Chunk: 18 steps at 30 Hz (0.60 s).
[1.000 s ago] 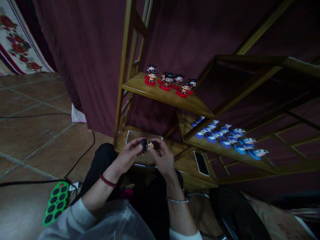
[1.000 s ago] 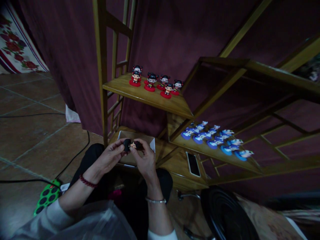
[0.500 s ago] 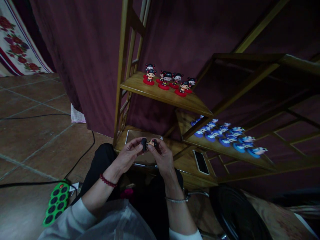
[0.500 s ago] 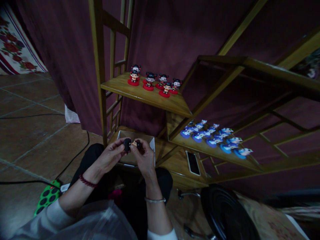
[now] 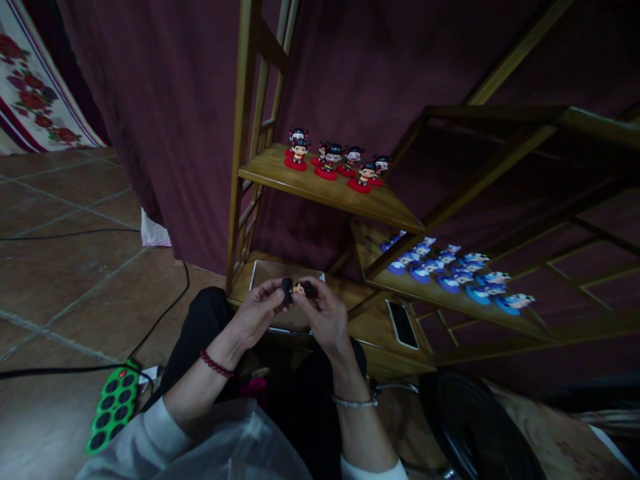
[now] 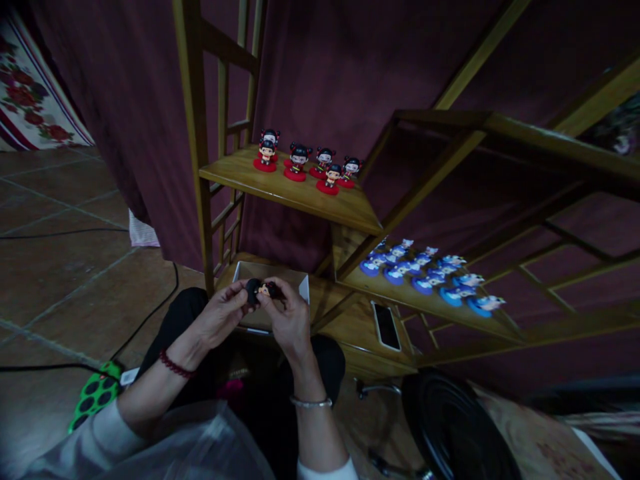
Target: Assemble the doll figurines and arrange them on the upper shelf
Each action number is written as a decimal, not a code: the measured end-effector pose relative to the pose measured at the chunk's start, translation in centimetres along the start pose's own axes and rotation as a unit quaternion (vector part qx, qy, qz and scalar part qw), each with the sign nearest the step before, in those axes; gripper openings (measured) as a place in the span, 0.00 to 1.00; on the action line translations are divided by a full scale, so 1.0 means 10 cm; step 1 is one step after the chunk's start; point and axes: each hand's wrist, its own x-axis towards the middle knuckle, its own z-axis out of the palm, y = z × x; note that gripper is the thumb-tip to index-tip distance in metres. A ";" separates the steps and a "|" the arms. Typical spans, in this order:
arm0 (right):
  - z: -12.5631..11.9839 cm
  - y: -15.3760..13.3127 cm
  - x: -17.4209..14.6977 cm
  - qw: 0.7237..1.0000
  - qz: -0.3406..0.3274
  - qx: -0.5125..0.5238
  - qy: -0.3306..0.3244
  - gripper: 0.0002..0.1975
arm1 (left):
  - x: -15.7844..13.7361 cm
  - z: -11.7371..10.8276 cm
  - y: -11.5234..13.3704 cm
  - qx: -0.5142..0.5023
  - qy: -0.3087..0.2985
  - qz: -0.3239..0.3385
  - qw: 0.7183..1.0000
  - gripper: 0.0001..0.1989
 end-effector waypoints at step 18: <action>-0.14 -0.22 0.04 0.981 -0.106 -0.148 -0.070 0.10 | -0.03 0.00 -0.02 -0.024 -0.016 -0.042 0.999 0.14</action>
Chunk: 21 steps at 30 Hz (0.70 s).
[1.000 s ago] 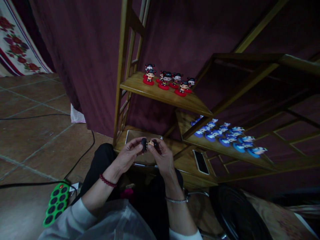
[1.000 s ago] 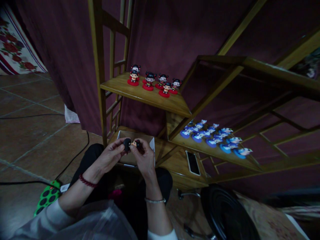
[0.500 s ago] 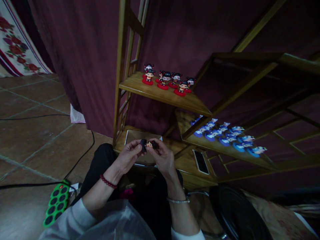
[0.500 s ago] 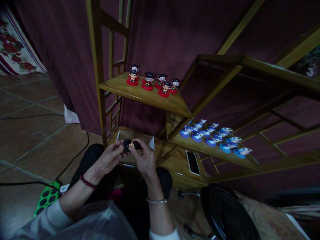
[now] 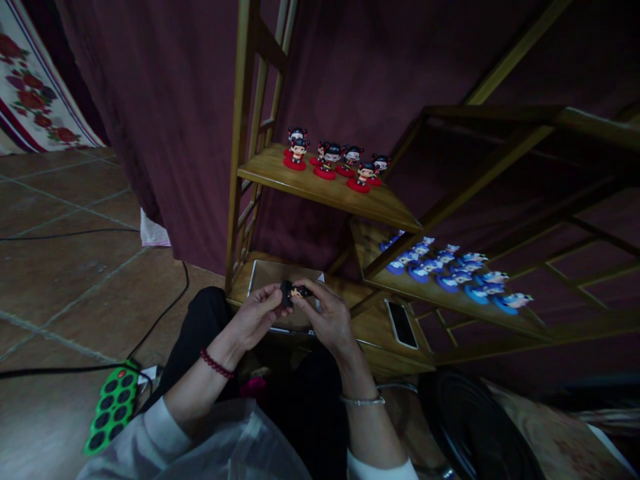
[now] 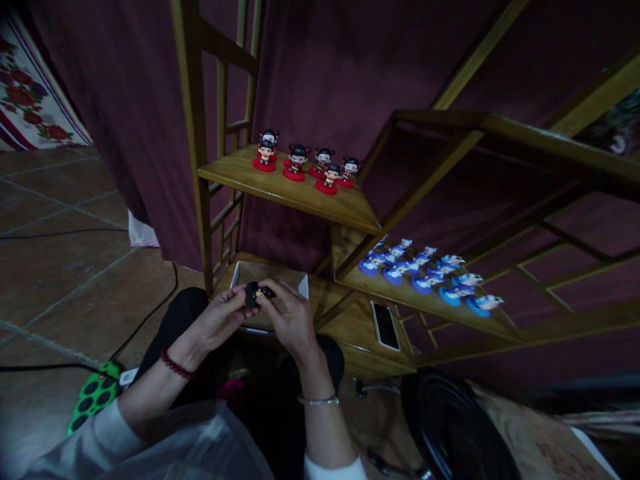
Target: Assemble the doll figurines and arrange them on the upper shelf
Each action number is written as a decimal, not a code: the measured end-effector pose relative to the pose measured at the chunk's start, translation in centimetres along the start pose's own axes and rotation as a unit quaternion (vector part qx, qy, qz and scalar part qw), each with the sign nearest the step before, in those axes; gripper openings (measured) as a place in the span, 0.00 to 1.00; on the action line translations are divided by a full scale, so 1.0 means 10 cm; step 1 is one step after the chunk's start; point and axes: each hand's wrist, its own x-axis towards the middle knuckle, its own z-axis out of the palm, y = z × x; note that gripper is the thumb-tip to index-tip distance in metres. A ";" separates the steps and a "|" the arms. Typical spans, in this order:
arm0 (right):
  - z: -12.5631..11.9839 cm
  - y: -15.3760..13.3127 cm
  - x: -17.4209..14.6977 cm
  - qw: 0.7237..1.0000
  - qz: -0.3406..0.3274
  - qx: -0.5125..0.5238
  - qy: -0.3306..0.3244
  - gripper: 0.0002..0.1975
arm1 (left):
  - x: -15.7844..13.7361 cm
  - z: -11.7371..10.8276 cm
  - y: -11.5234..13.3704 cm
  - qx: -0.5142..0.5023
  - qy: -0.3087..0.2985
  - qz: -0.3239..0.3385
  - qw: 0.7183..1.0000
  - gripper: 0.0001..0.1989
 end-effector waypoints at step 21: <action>-0.02 -0.01 0.06 1.000 0.013 0.011 -0.010 0.14 | 0.02 -0.01 -0.02 -0.025 -0.015 0.008 1.000 0.19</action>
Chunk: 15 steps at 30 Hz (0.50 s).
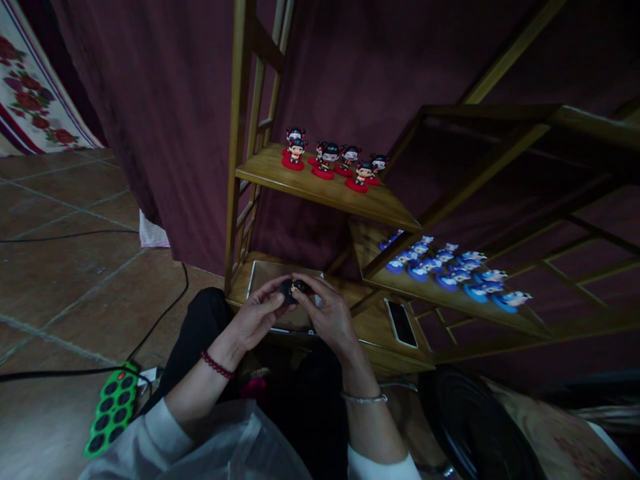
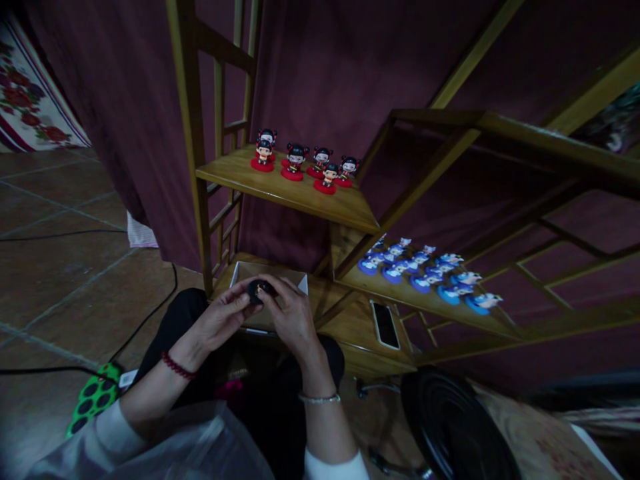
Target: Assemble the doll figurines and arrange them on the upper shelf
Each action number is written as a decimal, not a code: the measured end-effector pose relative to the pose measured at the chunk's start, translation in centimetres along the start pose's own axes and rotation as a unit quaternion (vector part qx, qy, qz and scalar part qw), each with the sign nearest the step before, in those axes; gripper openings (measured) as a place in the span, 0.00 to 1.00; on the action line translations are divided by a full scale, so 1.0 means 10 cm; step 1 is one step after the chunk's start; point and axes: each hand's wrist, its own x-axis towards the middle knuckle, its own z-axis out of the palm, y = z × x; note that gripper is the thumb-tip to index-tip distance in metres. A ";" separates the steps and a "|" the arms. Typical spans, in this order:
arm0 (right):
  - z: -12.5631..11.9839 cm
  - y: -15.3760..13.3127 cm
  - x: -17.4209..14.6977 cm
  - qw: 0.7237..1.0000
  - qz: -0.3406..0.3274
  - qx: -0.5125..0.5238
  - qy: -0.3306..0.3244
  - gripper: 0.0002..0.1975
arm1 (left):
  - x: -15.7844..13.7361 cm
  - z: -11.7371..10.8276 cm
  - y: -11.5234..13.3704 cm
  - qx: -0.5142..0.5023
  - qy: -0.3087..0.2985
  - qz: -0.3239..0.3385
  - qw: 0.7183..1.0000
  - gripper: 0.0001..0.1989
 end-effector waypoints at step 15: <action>0.02 -0.01 -0.02 0.999 0.007 -0.034 0.031 0.16 | -0.02 0.00 -0.01 0.007 0.010 -0.002 1.000 0.18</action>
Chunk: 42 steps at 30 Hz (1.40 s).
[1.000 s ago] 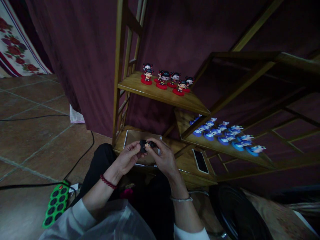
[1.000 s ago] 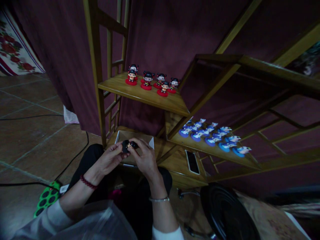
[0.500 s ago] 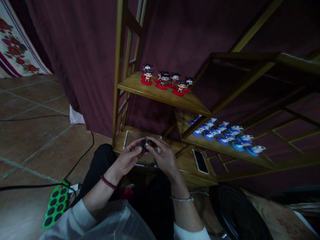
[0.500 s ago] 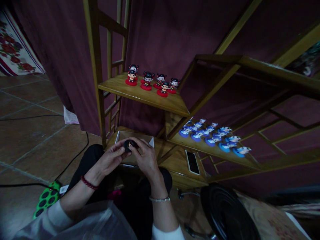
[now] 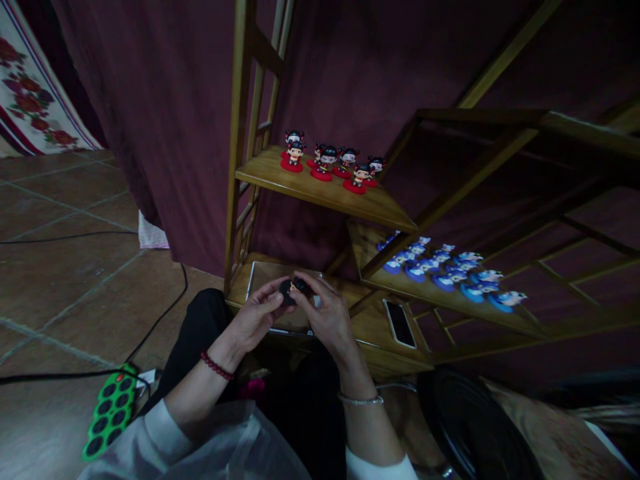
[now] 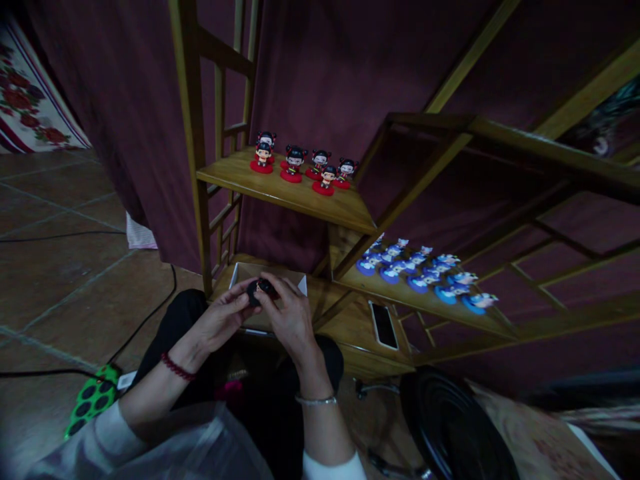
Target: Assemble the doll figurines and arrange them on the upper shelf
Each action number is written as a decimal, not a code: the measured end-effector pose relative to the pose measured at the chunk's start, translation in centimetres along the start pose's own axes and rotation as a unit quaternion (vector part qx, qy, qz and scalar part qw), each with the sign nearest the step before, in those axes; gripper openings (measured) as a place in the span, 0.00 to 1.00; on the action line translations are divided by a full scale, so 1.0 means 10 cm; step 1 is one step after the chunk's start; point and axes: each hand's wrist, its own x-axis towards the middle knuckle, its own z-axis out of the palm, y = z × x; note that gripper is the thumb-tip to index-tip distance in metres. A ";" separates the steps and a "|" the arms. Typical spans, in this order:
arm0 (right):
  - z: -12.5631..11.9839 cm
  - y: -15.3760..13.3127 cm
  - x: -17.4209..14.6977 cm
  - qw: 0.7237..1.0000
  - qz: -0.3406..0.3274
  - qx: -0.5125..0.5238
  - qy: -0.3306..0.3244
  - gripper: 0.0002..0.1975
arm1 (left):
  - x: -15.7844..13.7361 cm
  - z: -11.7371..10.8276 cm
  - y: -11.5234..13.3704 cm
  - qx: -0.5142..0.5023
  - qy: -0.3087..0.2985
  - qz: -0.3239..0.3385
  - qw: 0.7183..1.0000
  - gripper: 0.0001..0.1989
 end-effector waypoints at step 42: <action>-0.46 -0.27 0.31 0.997 -0.006 0.044 0.066 0.27 | 0.17 0.77 0.48 0.072 -0.077 0.070 0.992 0.17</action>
